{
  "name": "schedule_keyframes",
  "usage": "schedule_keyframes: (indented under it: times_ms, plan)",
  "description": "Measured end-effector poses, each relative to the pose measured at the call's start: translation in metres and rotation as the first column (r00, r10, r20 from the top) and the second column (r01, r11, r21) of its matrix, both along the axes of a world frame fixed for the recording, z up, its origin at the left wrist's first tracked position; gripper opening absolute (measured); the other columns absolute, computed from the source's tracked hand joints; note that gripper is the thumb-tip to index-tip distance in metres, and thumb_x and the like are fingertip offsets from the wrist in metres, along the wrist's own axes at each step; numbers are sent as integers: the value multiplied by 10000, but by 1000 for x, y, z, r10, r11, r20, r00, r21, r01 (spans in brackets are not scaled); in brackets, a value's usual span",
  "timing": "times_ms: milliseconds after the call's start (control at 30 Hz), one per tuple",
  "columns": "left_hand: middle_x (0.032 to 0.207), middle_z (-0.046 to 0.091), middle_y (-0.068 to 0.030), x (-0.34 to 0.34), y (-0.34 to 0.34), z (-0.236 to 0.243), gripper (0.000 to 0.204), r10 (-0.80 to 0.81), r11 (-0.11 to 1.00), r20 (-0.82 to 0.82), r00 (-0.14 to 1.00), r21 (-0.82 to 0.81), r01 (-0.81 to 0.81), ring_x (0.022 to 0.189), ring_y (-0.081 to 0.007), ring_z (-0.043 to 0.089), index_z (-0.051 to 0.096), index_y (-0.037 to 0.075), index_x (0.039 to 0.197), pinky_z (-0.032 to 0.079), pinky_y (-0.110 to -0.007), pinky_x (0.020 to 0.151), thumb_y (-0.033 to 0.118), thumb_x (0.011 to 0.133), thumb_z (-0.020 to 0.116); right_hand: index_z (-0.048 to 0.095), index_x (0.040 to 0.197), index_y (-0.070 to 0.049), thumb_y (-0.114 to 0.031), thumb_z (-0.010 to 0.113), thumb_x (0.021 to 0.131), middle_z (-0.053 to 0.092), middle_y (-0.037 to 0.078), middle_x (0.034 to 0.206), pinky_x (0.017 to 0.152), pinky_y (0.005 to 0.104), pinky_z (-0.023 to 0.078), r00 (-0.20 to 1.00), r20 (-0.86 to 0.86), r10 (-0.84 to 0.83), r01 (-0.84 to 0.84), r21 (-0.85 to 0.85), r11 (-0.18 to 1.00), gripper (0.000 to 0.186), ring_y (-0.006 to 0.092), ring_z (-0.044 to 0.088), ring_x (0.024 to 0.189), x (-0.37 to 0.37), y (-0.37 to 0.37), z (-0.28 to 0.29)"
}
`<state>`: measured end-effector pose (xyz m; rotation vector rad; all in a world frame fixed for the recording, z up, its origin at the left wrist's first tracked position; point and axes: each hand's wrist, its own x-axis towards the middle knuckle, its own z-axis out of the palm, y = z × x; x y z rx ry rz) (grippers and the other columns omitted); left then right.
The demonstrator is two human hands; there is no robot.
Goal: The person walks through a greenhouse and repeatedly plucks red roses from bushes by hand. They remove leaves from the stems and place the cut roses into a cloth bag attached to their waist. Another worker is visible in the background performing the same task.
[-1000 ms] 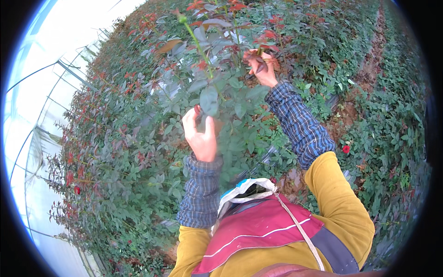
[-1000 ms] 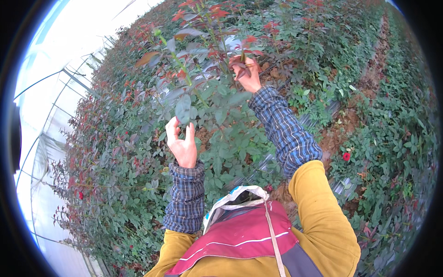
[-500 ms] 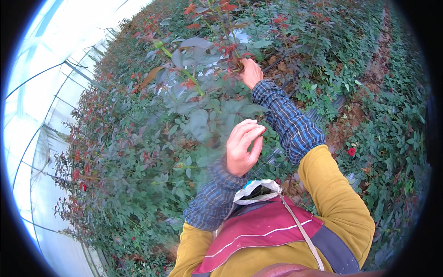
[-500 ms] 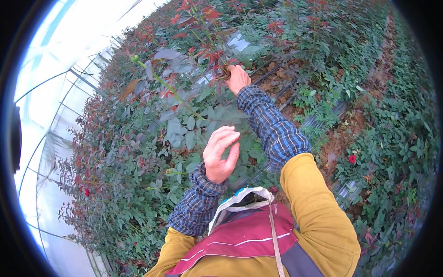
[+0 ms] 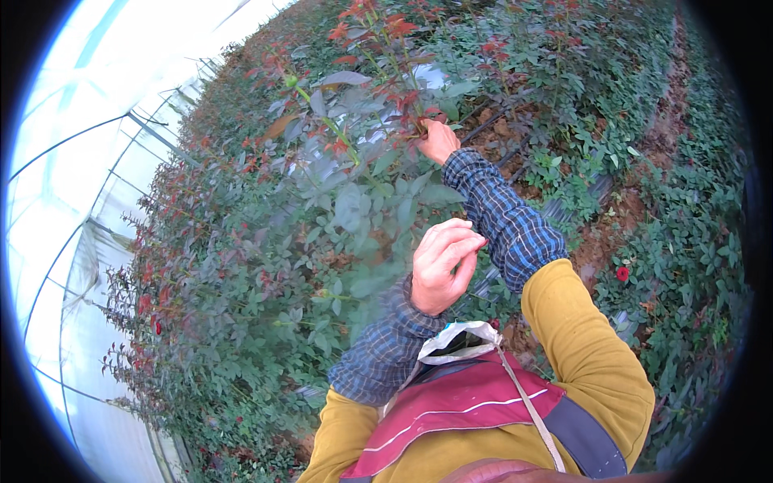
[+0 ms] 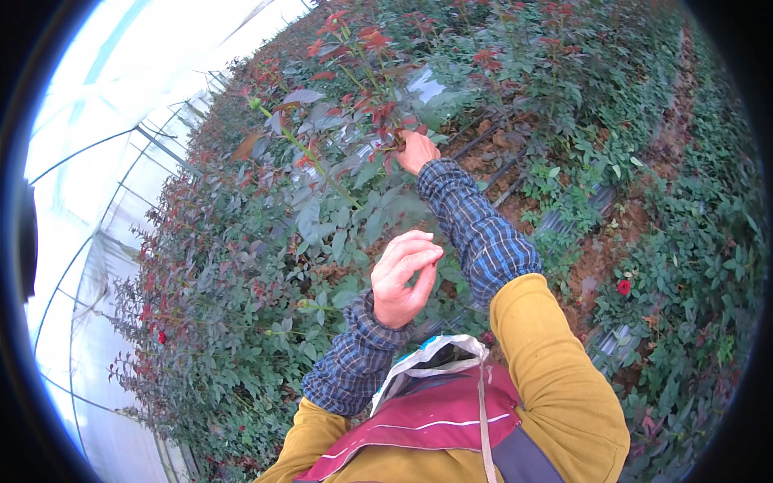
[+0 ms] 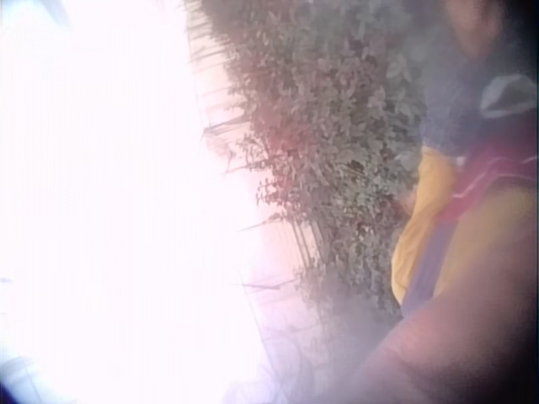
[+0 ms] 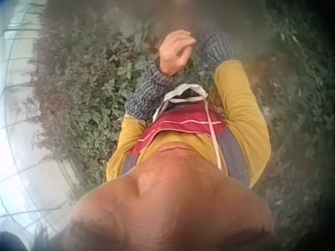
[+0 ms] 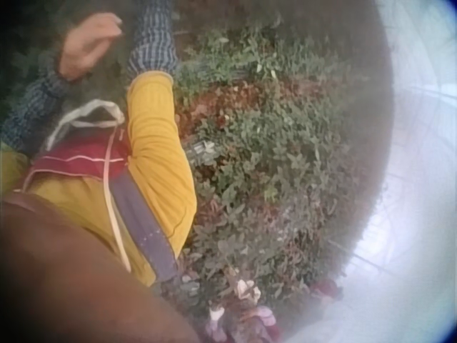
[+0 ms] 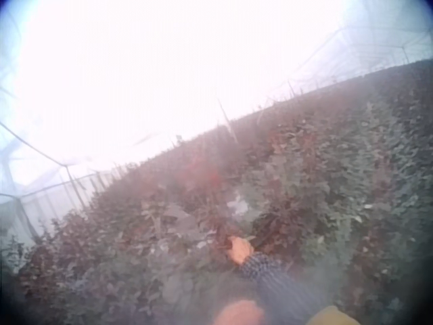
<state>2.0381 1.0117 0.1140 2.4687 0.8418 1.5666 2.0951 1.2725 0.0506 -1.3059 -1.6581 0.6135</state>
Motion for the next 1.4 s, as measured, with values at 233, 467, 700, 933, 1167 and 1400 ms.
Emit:
schedule_keyframes:
  times_ms: [233, 467, 700, 933, 1167, 1400]
  plan:
    - [881, 642, -109, 3, 3, 1, 252, 14, 1000, -6, 1000, 13, -14, 914, -305, 623, 635, 15, 905, 486, -391, 824, -113, 687, 639, 656, 983, -89, -199, 684, 706, 659, 147, 861, 749, 444, 488, 999, 41, 29, -30, 19, 999, 299, 356, 620, 855, -2, -1, 0]
    - [939, 611, -150, 6, 40, -8, 204, 200, 975, 61, 978, -113, -192, 952, -317, 584, 613, -10, 932, 458, -375, 854, -29, 731, 646, 589, 901, -118, -97, 610, 738, 514, 142, 944, 688, 467, 480, 983, 55, -177, 142, 391, 909, 166, 356, 538, 947, -3, -25, -21]
    - [1002, 580, -96, 9, 98, -13, 189, 264, 926, 472, 841, -370, -83, 915, -181, 564, 572, -47, 1011, 452, -296, 824, -43, 826, 529, 530, 958, -92, -101, 598, 750, 537, 155, 900, 637, 431, 492, 988, -149, -39, 94, 382, 919, 219, 394, 579, 803, 19, -38, -34]
    - [1104, 605, -169, -20, 190, -24, 356, 520, 785, 532, 668, -606, -129, 958, -197, 590, 530, -76, 1159, 455, -314, 850, -5, 811, 550, 612, 1041, -88, -319, 503, 934, 660, 75, 913, 582, 388, 553, 269, -962, 46, -326, -46, 944, 277, 207, 655, 793, 14, -58, -30]
    - [802, 665, -85, -31, 218, -21, 234, 480, 716, 195, 855, -650, -253, 728, -128, 578, 652, -71, 912, 458, -273, 683, 131, 797, 684, 622, 897, -3, -203, 454, 971, 624, 30, 793, 541, 288, 501, 342, -936, 81, -283, -20, 959, 271, 113, 589, 667, 13, -64, -36]
    - [650, 610, -79, -37, 209, -23, 312, 582, 727, 25, 813, -465, -506, 620, -126, 518, 667, -71, 844, 430, -300, 607, 236, 794, 695, 601, 999, -69, -217, 470, 963, 622, 25, 896, 541, 299, 490, 754, -632, 178, -66, 197, 978, 201, 145, 604, 758, 10, -22, -90]
